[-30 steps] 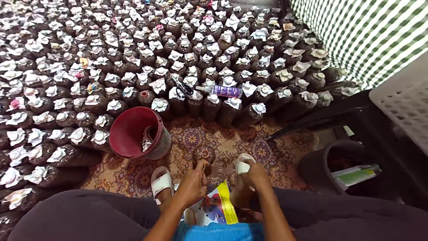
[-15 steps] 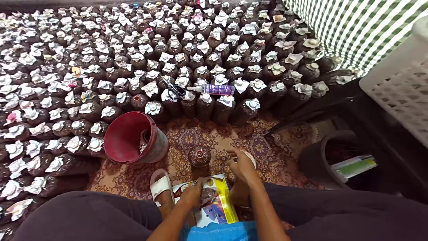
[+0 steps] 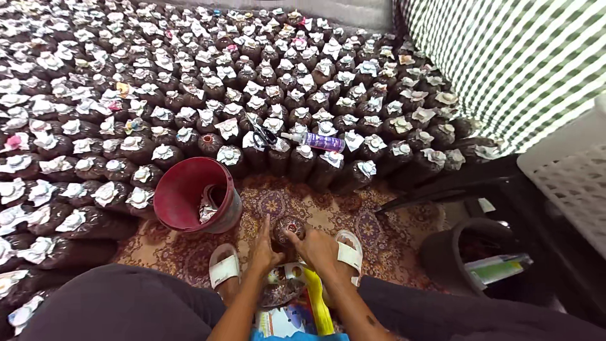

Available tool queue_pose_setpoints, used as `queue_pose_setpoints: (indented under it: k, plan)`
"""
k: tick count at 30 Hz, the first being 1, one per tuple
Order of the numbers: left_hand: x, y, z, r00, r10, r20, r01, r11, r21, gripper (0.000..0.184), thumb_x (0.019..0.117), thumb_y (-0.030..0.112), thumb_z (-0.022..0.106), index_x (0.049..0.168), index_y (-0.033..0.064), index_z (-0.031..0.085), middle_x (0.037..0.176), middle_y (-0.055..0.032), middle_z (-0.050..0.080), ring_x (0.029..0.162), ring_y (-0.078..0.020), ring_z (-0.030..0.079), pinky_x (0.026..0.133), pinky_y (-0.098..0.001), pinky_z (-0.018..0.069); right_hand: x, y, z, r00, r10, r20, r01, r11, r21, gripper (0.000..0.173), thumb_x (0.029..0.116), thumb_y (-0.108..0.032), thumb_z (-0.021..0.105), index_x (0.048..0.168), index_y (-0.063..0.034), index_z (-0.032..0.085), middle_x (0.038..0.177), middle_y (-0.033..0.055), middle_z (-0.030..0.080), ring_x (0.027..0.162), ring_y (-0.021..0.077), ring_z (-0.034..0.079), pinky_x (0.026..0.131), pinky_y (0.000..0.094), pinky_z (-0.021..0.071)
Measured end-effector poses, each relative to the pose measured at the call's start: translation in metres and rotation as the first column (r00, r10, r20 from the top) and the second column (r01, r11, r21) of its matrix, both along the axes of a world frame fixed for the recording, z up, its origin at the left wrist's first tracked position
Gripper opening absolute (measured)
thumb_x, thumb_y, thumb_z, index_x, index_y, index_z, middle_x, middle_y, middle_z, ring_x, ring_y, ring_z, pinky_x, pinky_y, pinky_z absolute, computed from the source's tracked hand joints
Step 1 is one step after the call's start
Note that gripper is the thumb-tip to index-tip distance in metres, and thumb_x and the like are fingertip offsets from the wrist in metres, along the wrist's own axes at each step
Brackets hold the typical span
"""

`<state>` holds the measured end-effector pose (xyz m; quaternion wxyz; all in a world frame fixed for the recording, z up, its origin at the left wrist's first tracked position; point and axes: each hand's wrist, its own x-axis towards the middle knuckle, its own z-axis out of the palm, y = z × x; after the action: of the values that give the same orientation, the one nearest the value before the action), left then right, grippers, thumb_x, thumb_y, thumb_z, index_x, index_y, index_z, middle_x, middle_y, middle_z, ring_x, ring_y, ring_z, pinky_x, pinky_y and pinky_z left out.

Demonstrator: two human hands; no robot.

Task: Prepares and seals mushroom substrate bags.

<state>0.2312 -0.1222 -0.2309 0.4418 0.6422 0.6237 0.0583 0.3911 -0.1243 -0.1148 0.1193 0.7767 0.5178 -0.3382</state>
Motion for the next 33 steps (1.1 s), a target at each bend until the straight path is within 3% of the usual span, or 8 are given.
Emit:
queue_pose_setpoints:
  k: [5,9,11,13,18,21,25,33]
  plan:
    - [0.010,-0.002,-0.011,1.000,0.001,-0.010,-0.001,1.000,0.025,0.127,0.0693,0.028,0.087,0.166,0.0174,0.006,0.162,-0.0149,0.036,0.137,-0.0318,0.052,0.109,-0.0485,0.0476,-0.013,0.032,-0.009,0.966,0.235,0.111,-0.220,0.967,-0.128,0.085,0.0984,-0.075,0.035,0.131,-0.0021,0.063,0.127,0.0219,0.067,0.124,0.0371,0.062,0.100,0.0583,0.0484]
    - [0.009,0.003,-0.018,0.993,-0.030,0.112,0.025,0.998,0.051,0.133,0.0650,0.017,0.086,0.167,0.0197,0.001,0.165,-0.0113,0.034,0.142,-0.0297,0.048,0.112,-0.0497,0.0454,0.006,0.032,-0.019,0.918,0.395,0.024,-0.390,0.914,-0.114,0.075,0.0978,-0.070,0.042,0.119,-0.0032,0.068,0.120,0.0232,0.069,0.118,0.0403,0.064,0.096,0.0618,0.0492]
    - [0.008,0.005,-0.016,0.984,-0.049,0.173,0.032,0.995,0.099,0.133,0.0621,0.023,0.090,0.167,0.0207,0.008,0.163,-0.0110,0.037,0.143,-0.0281,0.047,0.113,-0.0473,0.0449,0.008,0.032,-0.005,0.891,0.453,0.036,-0.452,0.892,-0.017,0.068,0.0974,-0.067,0.046,0.115,-0.0044,0.068,0.111,0.0217,0.070,0.111,0.0399,0.067,0.091,0.0612,0.0504]
    - [0.013,-0.003,-0.010,0.980,-0.001,0.198,-0.020,0.994,0.105,0.115,0.0636,0.030,0.089,0.162,0.0173,0.030,0.158,-0.0123,0.044,0.140,-0.0274,0.050,0.112,-0.0465,0.0450,0.010,0.029,0.006,0.859,0.504,0.095,-0.513,0.840,0.177,0.060,0.0980,-0.060,0.050,0.107,-0.0038,0.070,0.095,0.0201,0.073,0.097,0.0402,0.071,0.081,0.0604,0.0529]
    - [0.035,-0.007,0.010,0.933,0.174,0.315,-0.217,0.970,0.106,0.116,0.0571,0.061,0.089,0.149,0.0034,0.049,0.146,-0.0132,0.056,0.131,-0.0216,0.057,0.109,-0.0417,0.0483,0.019,0.045,0.012,0.815,0.485,0.317,-0.567,0.554,0.610,0.049,0.0926,-0.053,0.059,0.079,-0.0066,0.070,0.063,0.0115,0.065,0.063,0.0327,0.070,0.056,0.0518,0.0526]
    - [0.017,-0.005,0.006,0.965,0.038,0.259,-0.100,0.968,0.231,0.087,0.0699,0.029,0.087,0.148,0.0121,0.052,0.143,-0.0133,0.058,0.126,-0.0266,0.061,0.103,-0.0474,0.0528,0.017,0.006,0.012,0.815,0.526,0.243,-0.564,0.627,0.537,0.053,0.0957,-0.056,0.053,0.088,-0.0070,0.072,0.069,0.0125,0.068,0.068,0.0335,0.072,0.059,0.0542,0.0554]
    - [0.008,0.004,0.007,0.997,-0.074,-0.019,0.076,0.961,0.266,0.089,0.0654,0.017,0.082,0.149,0.0246,0.051,0.138,-0.0107,0.057,0.105,-0.0285,0.068,0.077,-0.0487,0.0603,0.034,-0.003,0.010,0.835,0.518,0.184,-0.549,0.771,0.324,0.063,0.0977,-0.062,0.043,0.092,-0.0045,0.069,0.077,0.0167,0.070,0.080,0.0372,0.073,0.068,0.0563,0.0544]
    - [0.009,0.010,-0.002,0.992,0.010,-0.123,-0.001,0.997,0.074,0.094,0.0673,0.015,0.083,0.153,0.0157,0.045,0.147,-0.0159,0.050,0.116,-0.0306,0.065,0.090,-0.0457,0.0588,0.007,0.034,-0.004,0.873,0.476,0.105,-0.484,0.872,0.067,0.069,0.0980,-0.065,0.040,0.109,-0.0033,0.069,0.101,0.0203,0.072,0.103,0.0385,0.070,0.085,0.0578,0.0529]
